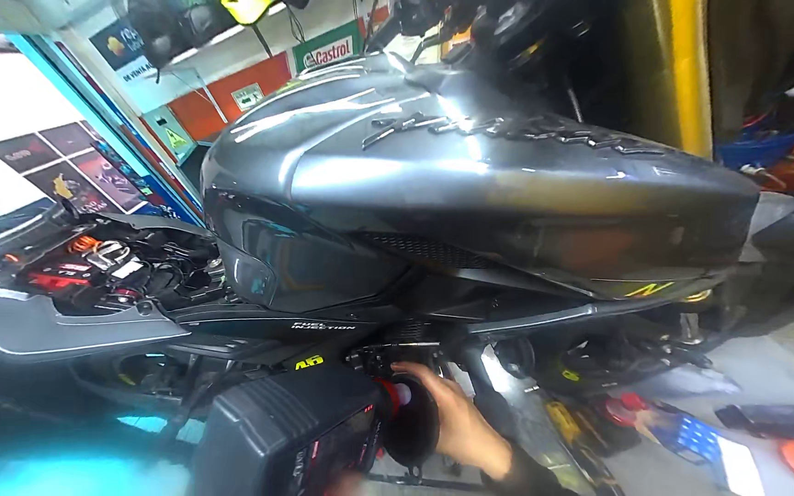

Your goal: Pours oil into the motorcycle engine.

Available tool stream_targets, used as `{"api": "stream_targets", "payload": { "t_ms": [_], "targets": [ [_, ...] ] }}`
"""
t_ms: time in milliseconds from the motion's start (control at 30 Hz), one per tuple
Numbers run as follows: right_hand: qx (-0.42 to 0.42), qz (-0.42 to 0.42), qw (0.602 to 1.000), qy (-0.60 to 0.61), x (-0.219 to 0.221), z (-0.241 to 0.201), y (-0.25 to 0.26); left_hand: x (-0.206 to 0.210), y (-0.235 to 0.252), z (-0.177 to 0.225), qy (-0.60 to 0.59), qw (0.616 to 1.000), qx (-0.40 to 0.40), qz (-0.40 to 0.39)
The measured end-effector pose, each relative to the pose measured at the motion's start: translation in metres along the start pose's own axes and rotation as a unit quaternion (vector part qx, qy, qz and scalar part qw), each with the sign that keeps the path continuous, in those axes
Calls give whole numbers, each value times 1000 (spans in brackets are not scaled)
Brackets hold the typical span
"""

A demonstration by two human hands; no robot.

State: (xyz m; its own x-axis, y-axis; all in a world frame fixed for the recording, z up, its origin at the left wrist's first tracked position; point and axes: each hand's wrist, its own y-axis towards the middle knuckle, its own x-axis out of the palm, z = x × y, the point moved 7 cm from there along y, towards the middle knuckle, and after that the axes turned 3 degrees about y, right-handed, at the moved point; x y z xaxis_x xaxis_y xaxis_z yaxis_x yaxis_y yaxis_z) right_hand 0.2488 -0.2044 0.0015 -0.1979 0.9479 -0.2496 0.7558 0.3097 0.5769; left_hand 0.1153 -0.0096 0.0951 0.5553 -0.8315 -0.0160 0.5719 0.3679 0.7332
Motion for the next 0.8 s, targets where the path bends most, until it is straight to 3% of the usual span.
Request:
{"api": "stream_targets", "payload": {
  "t_ms": [200, 433, 700, 800],
  "targets": [
    [-9, 0, 1000, 0, 0, -4, 0, 36, 15, 43, -10, 998, 3, -57],
    [-7, 7, 1000, -16, -1, -7, 0, 48, 9, 33, -46, 996, -8, -80],
    [10, 16, 1000, -5, 2, -8, -6, 56, -8, 32, 115, 993, -1, 37],
    [8, 22, 1000, 12, 4, -8, -9, 71, -16, 45, 136, 990, 8, 23]
  ]
}}
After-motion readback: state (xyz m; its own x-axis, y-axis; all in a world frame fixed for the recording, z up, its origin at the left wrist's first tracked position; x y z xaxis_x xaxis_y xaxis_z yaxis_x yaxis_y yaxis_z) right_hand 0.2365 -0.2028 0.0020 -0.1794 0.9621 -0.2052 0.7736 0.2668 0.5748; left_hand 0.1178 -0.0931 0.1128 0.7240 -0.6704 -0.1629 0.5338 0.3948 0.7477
